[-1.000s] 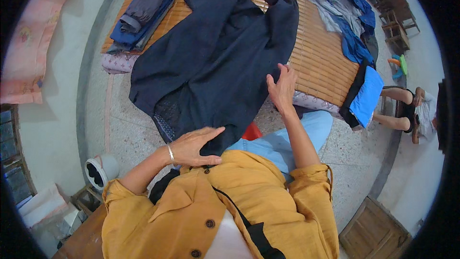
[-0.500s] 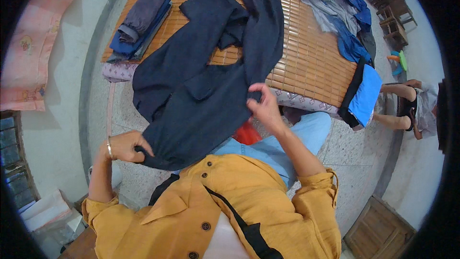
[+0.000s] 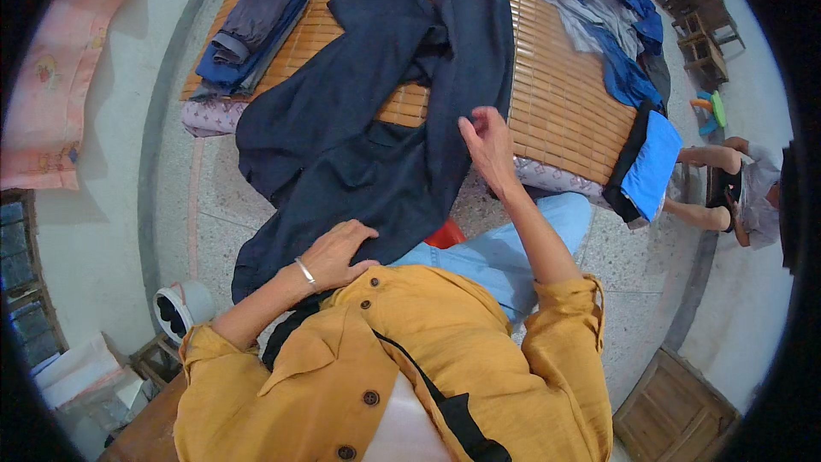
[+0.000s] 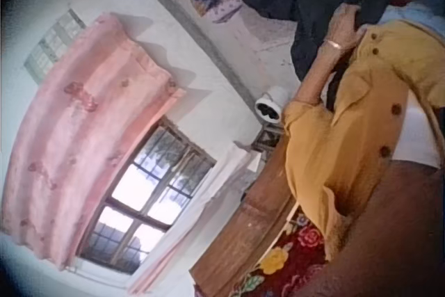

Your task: The person folds a dark grey garment, then a blue t-shirt, and finally a pair of dark trousers on a bamboo mat. Each item is smoothed, folded into a compact rectangle, and placed on a growing stack.

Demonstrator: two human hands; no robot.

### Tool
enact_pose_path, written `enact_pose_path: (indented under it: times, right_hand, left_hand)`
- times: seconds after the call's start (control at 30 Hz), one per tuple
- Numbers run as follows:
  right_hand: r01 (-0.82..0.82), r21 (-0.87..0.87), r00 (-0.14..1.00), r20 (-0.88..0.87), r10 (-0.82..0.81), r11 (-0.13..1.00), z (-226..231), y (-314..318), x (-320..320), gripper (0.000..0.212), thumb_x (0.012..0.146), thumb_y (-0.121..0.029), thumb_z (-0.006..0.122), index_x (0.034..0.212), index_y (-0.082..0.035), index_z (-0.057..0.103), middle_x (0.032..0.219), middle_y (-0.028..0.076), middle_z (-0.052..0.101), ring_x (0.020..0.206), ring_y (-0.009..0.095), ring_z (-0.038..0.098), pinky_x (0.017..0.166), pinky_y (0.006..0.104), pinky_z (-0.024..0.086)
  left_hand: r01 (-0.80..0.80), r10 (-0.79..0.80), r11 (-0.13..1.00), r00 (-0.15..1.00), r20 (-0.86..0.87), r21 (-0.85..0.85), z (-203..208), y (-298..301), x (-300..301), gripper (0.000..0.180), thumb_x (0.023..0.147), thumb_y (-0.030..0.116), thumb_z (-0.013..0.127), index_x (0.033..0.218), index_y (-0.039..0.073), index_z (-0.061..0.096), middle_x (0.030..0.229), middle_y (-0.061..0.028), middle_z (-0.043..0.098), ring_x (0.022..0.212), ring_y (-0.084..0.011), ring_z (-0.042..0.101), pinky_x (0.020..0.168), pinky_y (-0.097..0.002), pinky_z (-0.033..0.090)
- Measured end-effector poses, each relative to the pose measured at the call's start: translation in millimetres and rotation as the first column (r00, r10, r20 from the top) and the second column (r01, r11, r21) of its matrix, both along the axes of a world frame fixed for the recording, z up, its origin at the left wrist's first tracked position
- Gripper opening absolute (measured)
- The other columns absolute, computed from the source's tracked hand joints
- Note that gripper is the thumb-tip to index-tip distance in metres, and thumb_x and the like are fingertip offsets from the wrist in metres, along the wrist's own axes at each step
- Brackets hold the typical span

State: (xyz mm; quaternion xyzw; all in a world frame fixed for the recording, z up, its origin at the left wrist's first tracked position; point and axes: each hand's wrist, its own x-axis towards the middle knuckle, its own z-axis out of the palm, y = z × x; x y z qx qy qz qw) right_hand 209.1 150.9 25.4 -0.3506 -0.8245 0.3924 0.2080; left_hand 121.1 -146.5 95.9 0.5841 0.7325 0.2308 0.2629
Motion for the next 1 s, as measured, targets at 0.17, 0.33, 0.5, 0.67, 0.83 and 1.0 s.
enact_pose_path:
  times: [0.17, 0.33, 0.5, 0.67, 0.83, 1.0]
  right_hand:
    - [0.109, 0.294, 0.984, 0.1, -0.144, 0.949, -3.5, 11.9, -62.2, 0.039, 0.078, -0.031, 0.067, 0.1, 0.0, 0.057, 0.09, 0.018, 0.058, 0.09, 0.033, 0.059, 0.074, 0.0404, 0.047]
    - [0.135, -0.177, 0.989, 0.083, -0.122, 0.975, -25.9, 64.7, -91.3, 0.029, 0.076, -0.022, 0.063, 0.093, 0.002, 0.06, 0.081, 0.017, 0.061, 0.084, 0.032, 0.061, 0.073, 0.0399, 0.047]
    - [-0.12, -0.889, 0.571, -0.427, -0.702, 0.442, -1.2, 105.5, -6.5, 0.025, 0.084, -0.018, 0.053, 0.097, 0.001, 0.06, 0.098, 0.013, 0.064, 0.09, 0.025, 0.061, 0.081, 0.0363, 0.048]
    - [-0.015, -0.967, 0.514, -0.225, -0.828, 0.254, -0.1, 49.5, 114.5, 0.024, 0.093, -0.018, 0.048, 0.105, 0.002, 0.057, 0.104, 0.013, 0.062, 0.095, 0.024, 0.06, 0.085, 0.0355, 0.049]
    - [0.13, -0.978, 0.552, -0.063, -0.832, 0.16, -27.3, 23.9, 168.2, 0.018, 0.088, -0.012, 0.056, 0.099, 0.002, 0.059, 0.096, 0.011, 0.064, 0.086, 0.021, 0.061, 0.079, 0.0315, 0.05]
    - [0.329, -0.765, 0.677, -0.217, -0.703, 0.553, -17.0, 54.5, 135.4, 0.013, 0.082, -0.007, 0.058, 0.09, 0.002, 0.061, 0.083, 0.007, 0.062, 0.073, 0.017, 0.058, 0.069, 0.0288, 0.047]
  left_hand:
    - [0.011, 0.045, 0.951, 0.983, 0.175, -0.308, -4.7, 17.4, 7.8, 0.034, 0.075, 0.02, 0.068, 0.101, 0.0, 0.059, 0.086, -0.0152, 0.061, 0.081, -0.033, 0.06, 0.076, -0.0395, 0.049]
    - [0.082, -0.049, 0.969, 0.988, 0.144, -0.234, -28.1, 4.6, 1.7, 0.025, 0.073, 0.012, 0.065, 0.096, 0.001, 0.062, 0.079, -0.0133, 0.062, 0.072, -0.027, 0.061, 0.067, -0.035, 0.049]
    - [-0.074, 0.191, 0.971, 0.811, 0.552, -0.227, 17.5, 9.7, -23.7, 0.014, 0.071, 0.005, 0.058, 0.082, -0.002, 0.057, 0.068, -0.0083, 0.052, 0.06, -0.0128, 0.051, 0.057, -0.025, 0.043]
    - [0.143, -0.059, 0.988, 0.719, 0.693, -0.065, 40.9, 7.0, -44.6, 0.013, 0.062, 0.006, 0.05, 0.071, -0.001, 0.043, 0.063, -0.0073, 0.037, 0.055, -0.0164, 0.036, 0.053, -0.0285, 0.034]
    - [0.29, -0.143, 0.954, 0.671, 0.727, -0.079, 39.1, 10.8, -41.6, 0.016, 0.057, 0.006, 0.047, 0.067, 0.0, 0.036, 0.061, -0.01, 0.03, 0.054, -0.022, 0.03, 0.051, -0.0327, 0.029]
    - [0.315, -0.135, 0.944, 0.648, 0.75, -0.102, 46.8, 12.1, -35.9, 0.018, 0.056, 0.007, 0.047, 0.065, 0.0, 0.033, 0.061, -0.0084, 0.026, 0.053, -0.019, 0.028, 0.049, -0.0327, 0.027]
